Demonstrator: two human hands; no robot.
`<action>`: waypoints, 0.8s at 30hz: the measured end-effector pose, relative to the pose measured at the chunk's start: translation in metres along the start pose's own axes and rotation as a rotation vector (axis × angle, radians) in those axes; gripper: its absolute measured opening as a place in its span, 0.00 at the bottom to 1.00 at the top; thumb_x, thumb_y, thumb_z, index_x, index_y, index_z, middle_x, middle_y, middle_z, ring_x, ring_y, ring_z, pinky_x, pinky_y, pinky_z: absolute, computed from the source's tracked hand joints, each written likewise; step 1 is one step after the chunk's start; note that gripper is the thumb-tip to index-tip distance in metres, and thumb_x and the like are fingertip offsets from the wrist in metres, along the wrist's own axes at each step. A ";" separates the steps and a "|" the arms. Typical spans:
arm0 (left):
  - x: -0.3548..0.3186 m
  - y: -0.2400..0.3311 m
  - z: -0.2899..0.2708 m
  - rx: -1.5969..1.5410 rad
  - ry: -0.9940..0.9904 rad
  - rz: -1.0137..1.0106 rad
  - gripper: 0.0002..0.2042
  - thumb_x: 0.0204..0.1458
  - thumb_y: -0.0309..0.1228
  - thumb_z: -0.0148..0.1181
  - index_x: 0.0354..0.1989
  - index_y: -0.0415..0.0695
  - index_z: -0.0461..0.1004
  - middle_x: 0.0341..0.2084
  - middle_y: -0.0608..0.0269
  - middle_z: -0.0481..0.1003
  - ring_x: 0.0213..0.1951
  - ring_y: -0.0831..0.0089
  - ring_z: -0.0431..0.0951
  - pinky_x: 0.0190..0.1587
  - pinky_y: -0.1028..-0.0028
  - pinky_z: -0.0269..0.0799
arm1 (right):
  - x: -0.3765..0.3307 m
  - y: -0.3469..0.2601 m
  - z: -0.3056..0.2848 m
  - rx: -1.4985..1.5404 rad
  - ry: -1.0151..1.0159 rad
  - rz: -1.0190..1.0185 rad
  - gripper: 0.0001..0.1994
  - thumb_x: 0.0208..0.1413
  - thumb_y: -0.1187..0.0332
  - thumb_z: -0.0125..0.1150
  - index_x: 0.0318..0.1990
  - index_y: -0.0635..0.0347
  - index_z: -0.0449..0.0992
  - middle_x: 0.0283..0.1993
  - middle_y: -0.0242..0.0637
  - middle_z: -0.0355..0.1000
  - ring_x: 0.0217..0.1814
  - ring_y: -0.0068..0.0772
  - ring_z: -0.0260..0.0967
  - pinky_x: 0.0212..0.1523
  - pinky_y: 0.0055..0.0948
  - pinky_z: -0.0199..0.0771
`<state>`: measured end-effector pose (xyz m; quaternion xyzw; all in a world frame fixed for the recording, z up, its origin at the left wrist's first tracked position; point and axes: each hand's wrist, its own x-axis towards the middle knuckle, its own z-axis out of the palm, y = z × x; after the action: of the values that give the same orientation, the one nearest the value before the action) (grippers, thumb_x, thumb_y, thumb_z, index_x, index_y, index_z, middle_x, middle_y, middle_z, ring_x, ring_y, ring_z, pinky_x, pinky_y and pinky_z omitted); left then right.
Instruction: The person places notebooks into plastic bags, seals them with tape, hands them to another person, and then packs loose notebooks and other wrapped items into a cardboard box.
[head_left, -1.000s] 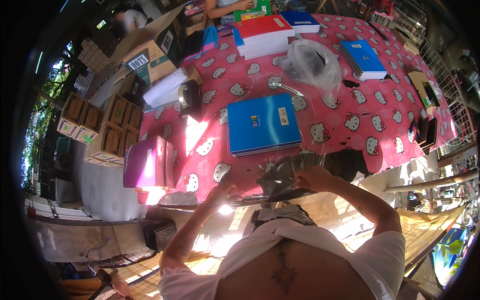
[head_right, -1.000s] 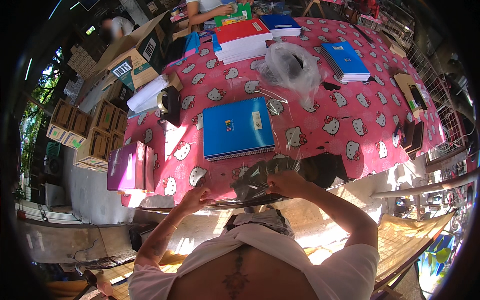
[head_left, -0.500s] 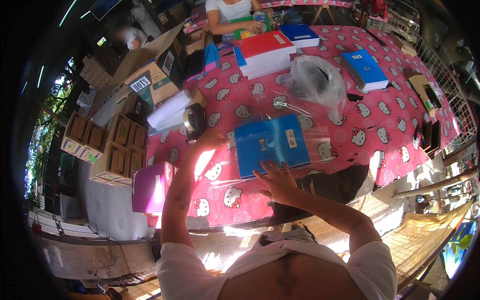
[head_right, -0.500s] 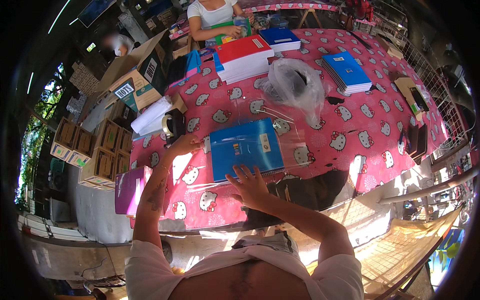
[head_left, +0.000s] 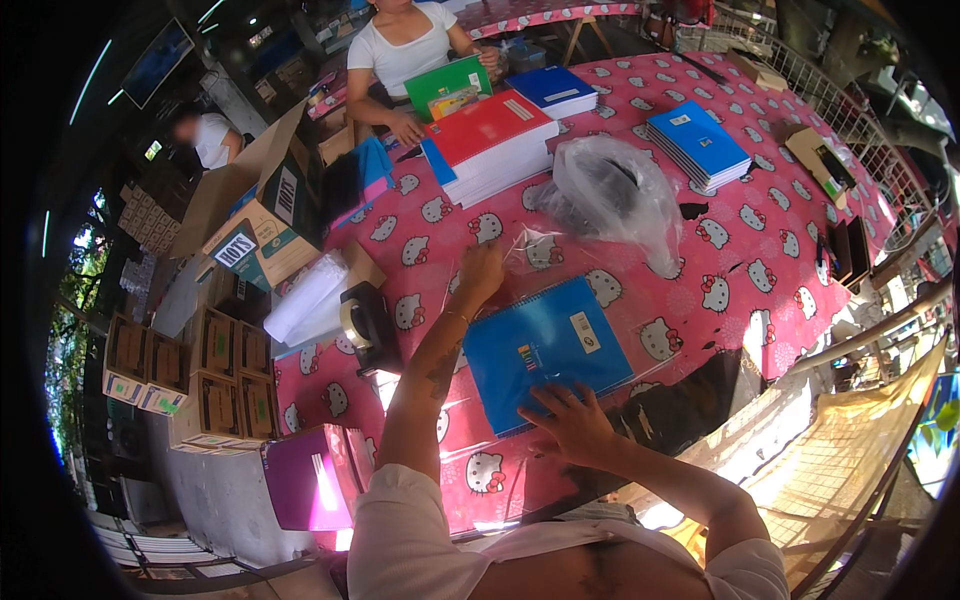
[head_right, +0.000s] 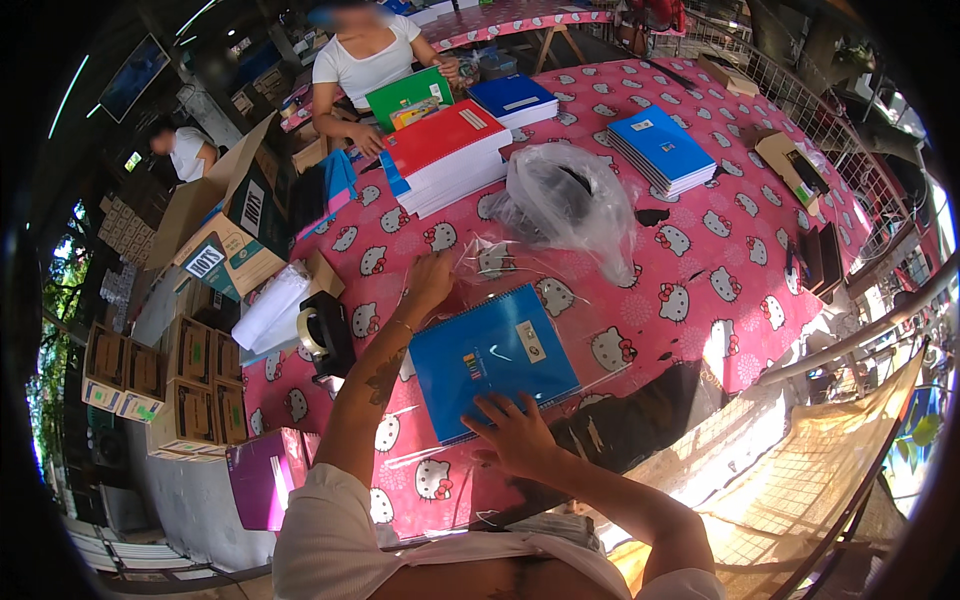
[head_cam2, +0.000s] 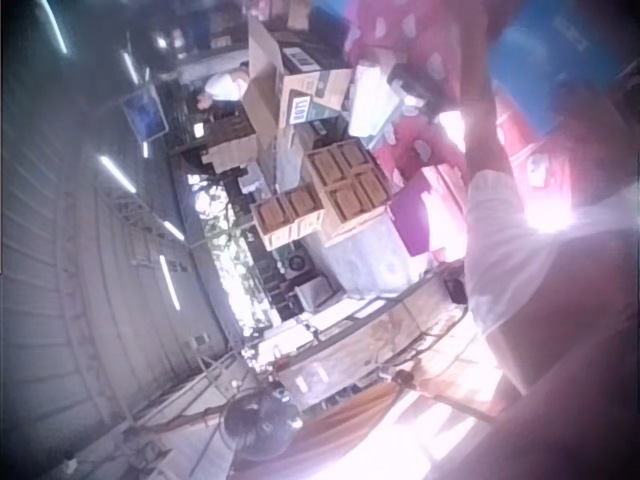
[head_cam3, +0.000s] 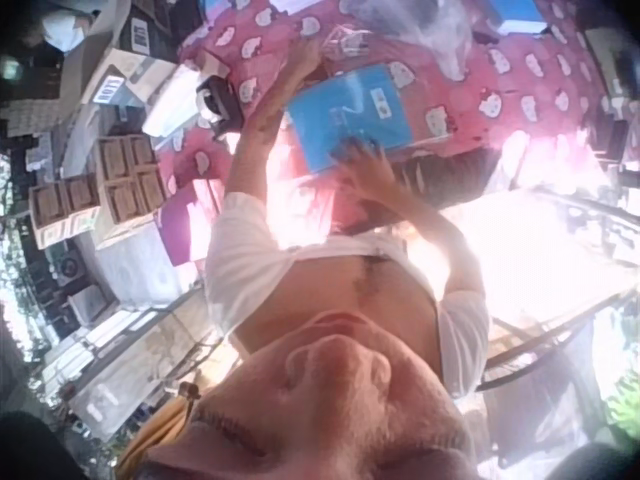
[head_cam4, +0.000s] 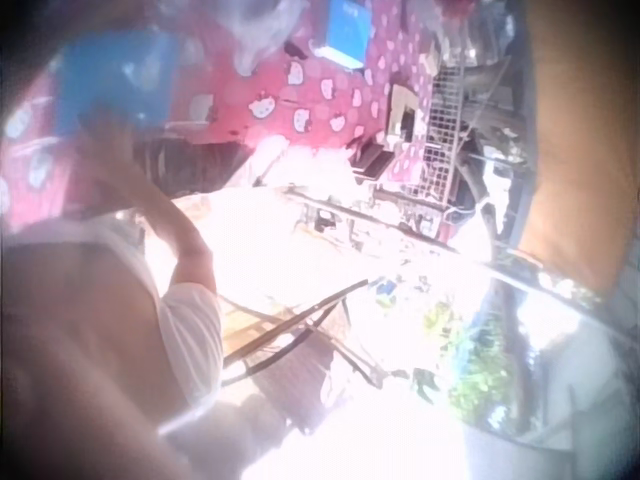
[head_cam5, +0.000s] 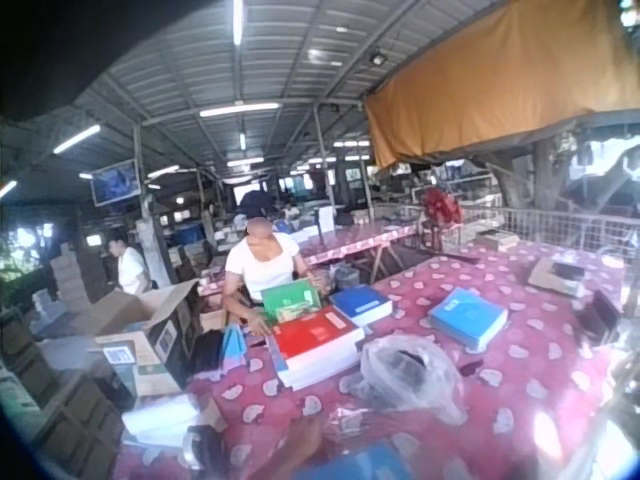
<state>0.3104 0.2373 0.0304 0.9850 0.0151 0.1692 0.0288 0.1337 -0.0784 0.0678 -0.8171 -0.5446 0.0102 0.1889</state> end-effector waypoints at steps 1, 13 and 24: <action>0.002 0.002 -0.010 -0.061 -0.118 -0.041 0.12 0.48 0.27 0.59 0.42 0.43 0.75 0.31 0.51 0.78 0.40 0.55 0.79 0.47 0.53 0.70 | 0.001 0.000 -0.001 -0.002 0.007 0.001 0.32 0.50 0.42 0.62 0.62 0.40 0.70 0.67 0.37 0.60 0.69 0.40 0.56 0.64 0.60 0.55; -0.014 0.011 -0.108 -0.307 -0.308 -0.079 0.18 0.43 0.44 0.70 0.38 0.47 0.75 0.27 0.58 0.80 0.32 0.56 0.81 0.37 0.57 0.70 | 0.000 -0.005 0.004 -0.033 0.026 -0.058 0.34 0.47 0.43 0.66 0.62 0.39 0.69 0.67 0.37 0.60 0.69 0.42 0.55 0.65 0.60 0.54; -0.137 0.125 -0.125 0.247 -0.005 0.168 0.15 0.47 0.30 0.62 0.44 0.43 0.73 0.32 0.54 0.79 0.39 0.62 0.81 0.47 0.58 0.72 | -0.004 -0.003 0.023 -0.084 0.098 -0.046 0.36 0.48 0.41 0.65 0.65 0.41 0.65 0.69 0.39 0.58 0.71 0.45 0.53 0.65 0.71 0.49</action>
<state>0.1416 0.1137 0.1102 0.9793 -0.0468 0.1657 -0.1066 0.1236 -0.0743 0.0467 -0.8112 -0.5532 -0.0569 0.1810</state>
